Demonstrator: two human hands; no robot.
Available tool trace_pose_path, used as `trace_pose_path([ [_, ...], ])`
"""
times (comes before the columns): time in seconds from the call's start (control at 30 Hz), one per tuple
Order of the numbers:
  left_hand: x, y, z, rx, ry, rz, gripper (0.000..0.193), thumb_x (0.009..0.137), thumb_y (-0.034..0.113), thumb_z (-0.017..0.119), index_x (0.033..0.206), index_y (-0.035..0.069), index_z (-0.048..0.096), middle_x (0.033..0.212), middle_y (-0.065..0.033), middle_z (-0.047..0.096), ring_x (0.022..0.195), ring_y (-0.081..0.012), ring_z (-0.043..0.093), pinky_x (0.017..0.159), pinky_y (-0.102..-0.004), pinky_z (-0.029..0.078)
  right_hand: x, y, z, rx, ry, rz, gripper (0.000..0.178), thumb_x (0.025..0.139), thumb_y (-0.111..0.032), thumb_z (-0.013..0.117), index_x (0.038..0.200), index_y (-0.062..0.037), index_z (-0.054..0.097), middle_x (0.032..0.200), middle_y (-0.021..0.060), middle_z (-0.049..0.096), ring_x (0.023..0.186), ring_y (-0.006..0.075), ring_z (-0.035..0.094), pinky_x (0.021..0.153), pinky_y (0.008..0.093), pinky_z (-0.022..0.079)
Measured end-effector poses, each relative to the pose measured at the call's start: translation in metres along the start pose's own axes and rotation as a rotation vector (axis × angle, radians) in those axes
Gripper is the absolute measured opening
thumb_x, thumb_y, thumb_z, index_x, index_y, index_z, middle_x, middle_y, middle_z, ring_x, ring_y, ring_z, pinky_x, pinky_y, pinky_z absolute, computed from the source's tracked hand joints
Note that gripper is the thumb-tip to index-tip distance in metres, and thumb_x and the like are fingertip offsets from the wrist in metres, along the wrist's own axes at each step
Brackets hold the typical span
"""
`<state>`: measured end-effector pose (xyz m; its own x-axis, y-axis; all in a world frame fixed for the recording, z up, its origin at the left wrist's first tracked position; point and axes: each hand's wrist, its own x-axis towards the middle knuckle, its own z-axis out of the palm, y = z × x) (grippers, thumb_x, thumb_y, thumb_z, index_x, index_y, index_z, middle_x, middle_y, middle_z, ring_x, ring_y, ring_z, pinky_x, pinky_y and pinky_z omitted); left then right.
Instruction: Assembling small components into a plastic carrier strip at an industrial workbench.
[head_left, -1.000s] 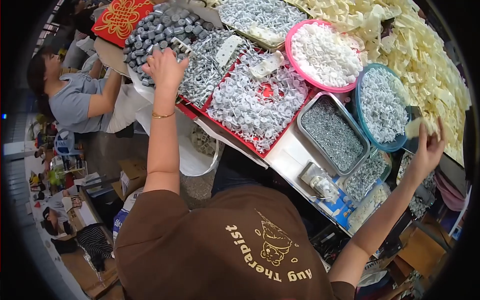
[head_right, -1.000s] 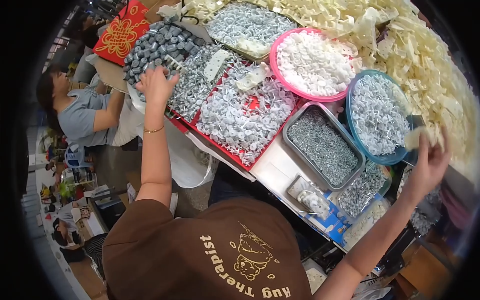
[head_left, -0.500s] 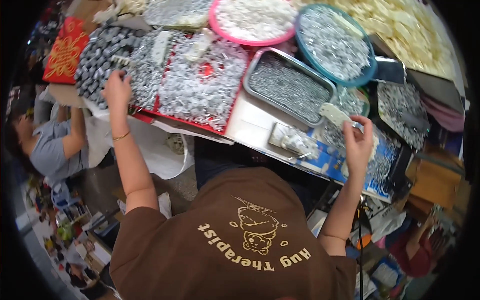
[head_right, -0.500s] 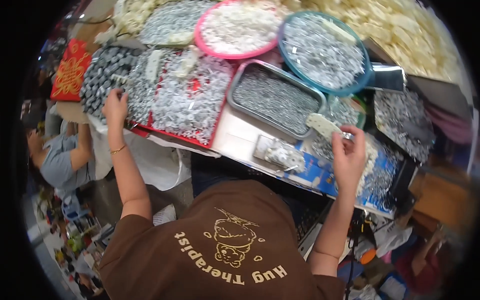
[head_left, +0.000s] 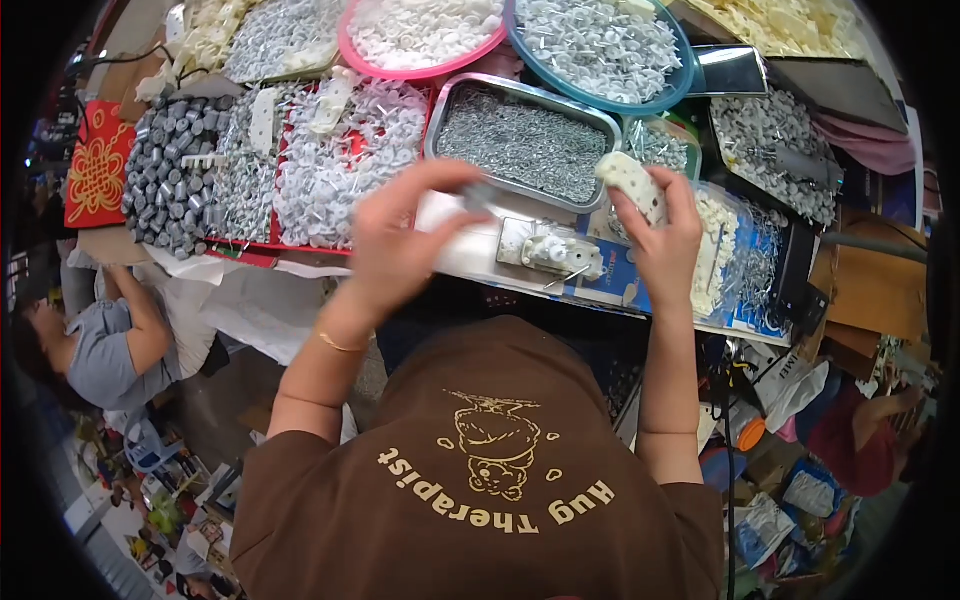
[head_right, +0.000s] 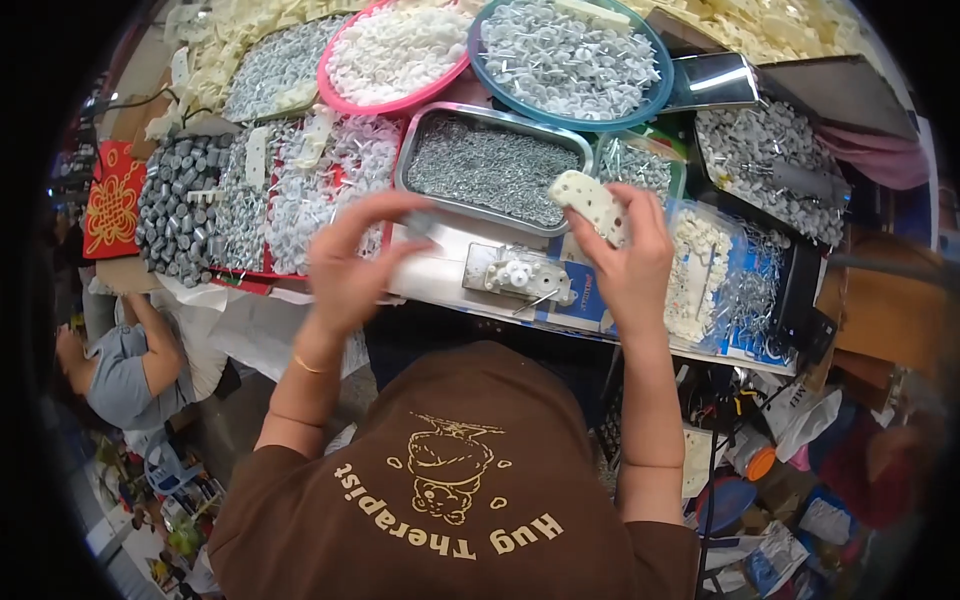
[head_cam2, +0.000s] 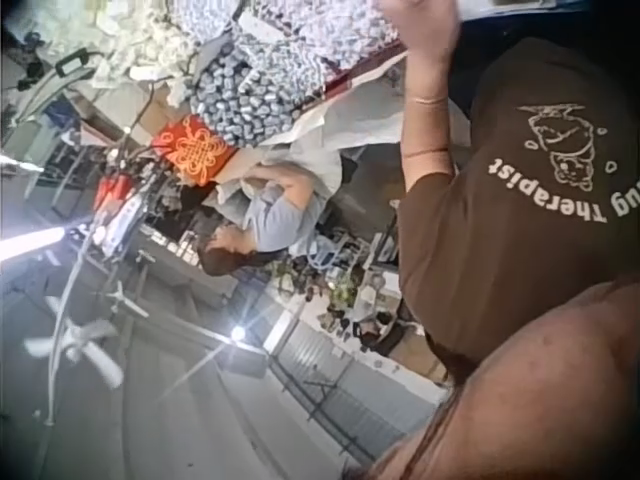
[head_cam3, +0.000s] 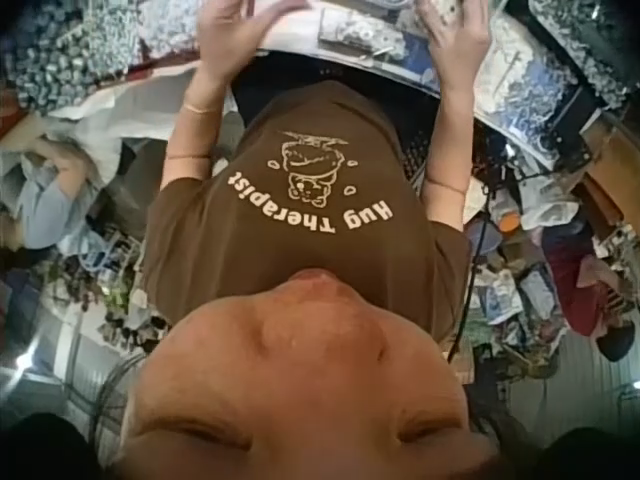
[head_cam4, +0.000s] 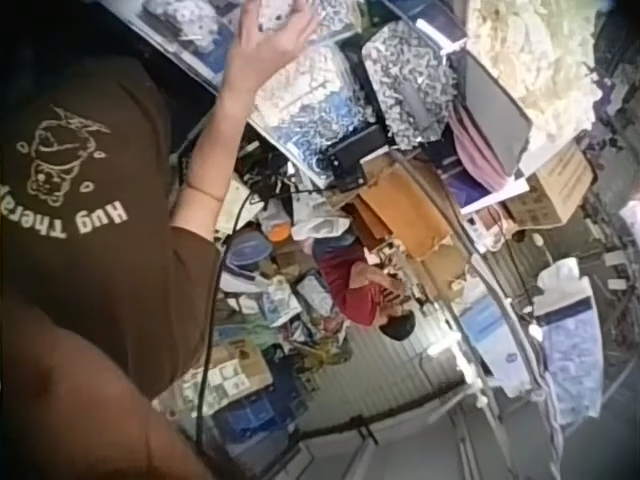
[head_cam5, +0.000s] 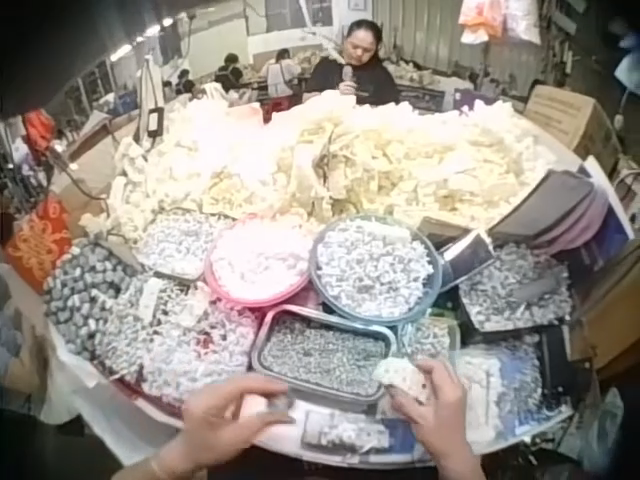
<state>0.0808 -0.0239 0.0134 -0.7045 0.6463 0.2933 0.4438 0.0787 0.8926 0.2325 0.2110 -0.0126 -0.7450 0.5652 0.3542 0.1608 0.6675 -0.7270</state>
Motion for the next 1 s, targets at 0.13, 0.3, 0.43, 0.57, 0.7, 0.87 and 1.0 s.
trace_pose_path([
  [0.13,0.005,0.013,0.058,0.166,-0.179,0.279,0.040,0.067,0.020,0.089,0.101,0.009,0.072,0.103,-0.0059,0.070,0.100,-0.0240,0.063,0.093,-0.0386,0.044,-0.014,-0.005,-0.009,0.545,-0.022,0.380,0.025,0.102,-0.020,0.059,0.109,0.0024,0.066,0.093,0.0031,0.059,0.075,0.0063,0.054,0.064,0.0220,0.043],
  [0.3,-0.004,0.002,0.085,0.219,-0.235,0.229,0.040,0.066,0.029,0.089,0.097,0.013,0.070,0.104,-0.0007,0.069,0.103,-0.0194,0.060,0.097,-0.0386,0.032,-0.034,-0.012,-0.024,0.480,-0.101,0.575,0.010,0.092,-0.011,0.075,0.095,-0.0030,0.071,0.075,-0.0063,0.060,0.067,0.0019,0.052,0.060,0.0193,0.040],
  [0.43,-0.008,-0.008,0.094,0.304,-0.225,0.234,0.038,0.069,0.028,0.088,0.098,0.014,0.070,0.100,0.0012,0.069,0.099,-0.0180,0.062,0.098,-0.0399,0.030,-0.050,-0.004,-0.019,0.359,-0.228,0.443,0.013,0.089,-0.009,0.079,0.094,-0.0021,0.069,0.078,-0.0044,0.061,0.071,0.0029,0.053,0.062,0.0189,0.040],
  [0.57,-0.008,-0.011,0.091,0.236,-0.350,0.142,0.033,0.072,0.025,0.086,0.098,0.013,0.069,0.095,0.0012,0.069,0.096,-0.0184,0.064,0.099,-0.0425,0.029,-0.055,0.001,-0.019,0.555,-0.138,0.400,0.031,0.103,-0.030,0.060,0.117,-0.0031,0.053,0.091,0.0025,0.060,0.073,0.0058,0.053,0.060,0.0202,0.040],
  [0.7,-0.006,-0.005,0.089,0.303,-0.409,0.198,0.035,0.072,0.021,0.085,0.101,0.013,0.069,0.094,-0.0003,0.069,0.098,-0.0199,0.064,0.101,-0.0444,0.030,-0.050,-0.010,-0.023,0.583,-0.112,0.334,0.039,0.110,-0.043,0.036,0.123,-0.0059,0.040,0.098,0.0080,0.058,0.070,0.0092,0.051,0.059,0.0229,0.042],
  [0.87,-0.008,0.004,0.081,0.314,-0.332,0.175,0.049,0.070,0.027,0.087,0.112,0.012,0.068,0.098,-0.0019,0.071,0.100,-0.0212,0.065,0.101,-0.0452,0.030,-0.053,-0.006,-0.019,0.527,-0.209,0.429,0.028,0.110,-0.027,0.043,0.123,-0.0026,0.044,0.102,0.0083,0.058,0.075,0.0094,0.053,0.065,0.0227,0.043],
  [1.0,-0.013,-0.001,0.048,0.319,-0.352,0.064,0.064,0.067,0.033,0.091,0.124,0.013,0.067,0.116,-0.0022,0.072,0.107,-0.0192,0.065,0.103,-0.0415,0.030,-0.063,-0.017,-0.018,0.322,-0.055,0.097,0.026,0.103,-0.010,0.055,0.127,-0.0003,0.051,0.106,0.0090,0.059,0.092,0.0170,0.057,0.086,0.0305,0.047],
])
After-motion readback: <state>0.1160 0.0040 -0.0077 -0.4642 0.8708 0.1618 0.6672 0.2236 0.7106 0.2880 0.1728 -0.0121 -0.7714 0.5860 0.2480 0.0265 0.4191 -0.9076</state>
